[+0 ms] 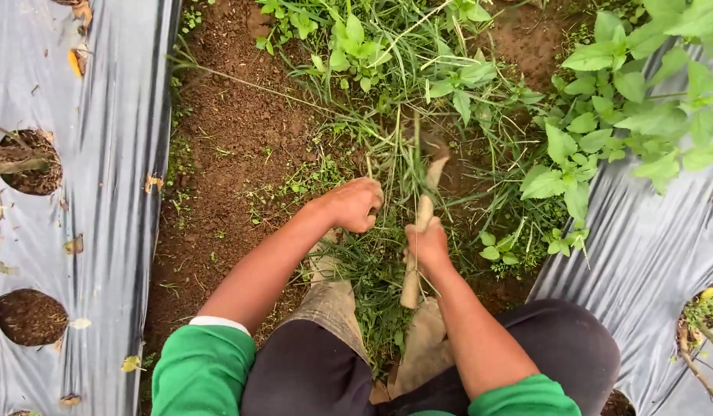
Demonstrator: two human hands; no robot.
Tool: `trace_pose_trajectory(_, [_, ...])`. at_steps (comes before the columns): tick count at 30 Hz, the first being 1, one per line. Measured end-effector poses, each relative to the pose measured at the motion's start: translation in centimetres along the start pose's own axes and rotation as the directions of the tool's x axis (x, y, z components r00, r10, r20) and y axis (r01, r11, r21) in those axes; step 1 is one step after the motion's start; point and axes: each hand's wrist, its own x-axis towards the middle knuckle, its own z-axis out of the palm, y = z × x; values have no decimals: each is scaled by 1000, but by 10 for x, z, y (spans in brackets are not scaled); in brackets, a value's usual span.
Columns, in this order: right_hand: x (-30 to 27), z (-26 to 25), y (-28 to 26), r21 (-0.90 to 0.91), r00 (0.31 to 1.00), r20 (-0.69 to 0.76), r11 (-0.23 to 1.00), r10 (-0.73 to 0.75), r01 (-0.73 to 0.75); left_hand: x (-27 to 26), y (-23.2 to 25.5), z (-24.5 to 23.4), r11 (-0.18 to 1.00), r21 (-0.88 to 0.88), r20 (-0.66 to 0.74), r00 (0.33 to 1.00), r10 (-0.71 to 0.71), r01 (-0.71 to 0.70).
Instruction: The person uses a hoe to cut and remove weeds from the soil between rows of plants covered with plastic mulch. They repeatedly strike the ground with the tool and pull out the uprooted vegetation by hand.
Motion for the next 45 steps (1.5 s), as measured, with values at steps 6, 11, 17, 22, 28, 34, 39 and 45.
trace_pose_trajectory(6, [28, -3, -36, 262, 978, -201, 965, 48, 6, 9, -21, 19, 981, -185, 72, 996, -49, 62])
trace_pose_trajectory(11, [15, 7, -51, 30, 989, 127, 997, 73, -77, 20, -31, 24, 959, -281, -73, 996, -52, 30])
trace_pose_trajectory(17, [60, 31, -39, 416, 981, -165, 909, 102, -25, 6, -30, 14, 970, -232, -178, 977, -116, 73])
trace_pose_trajectory(22, [23, 18, -22, -94, 977, 214, 995, -23, 44, 22, -52, 17, 978, -138, -341, 919, -196, 157])
trace_pose_trajectory(28, [-4, 5, -3, -204, 975, 222, 979, 15, 32, 13, -59, -2, 919, 60, -590, 757, -282, 389])
trace_pose_trajectory(34, [-74, -30, -58, -313, 980, 192, 950, 59, 5, -10, -25, -55, 779, 248, -393, 795, -462, 575])
trace_pose_trajectory(39, [-97, -64, -70, -446, 996, 78, 895, 41, -2, 8, -26, 11, 933, 101, -477, 840, -259, 345])
trace_pose_trajectory(45, [-123, -91, -72, -606, 989, -30, 790, -142, 95, -5, 28, 43, 920, -295, -282, 896, -342, 258])
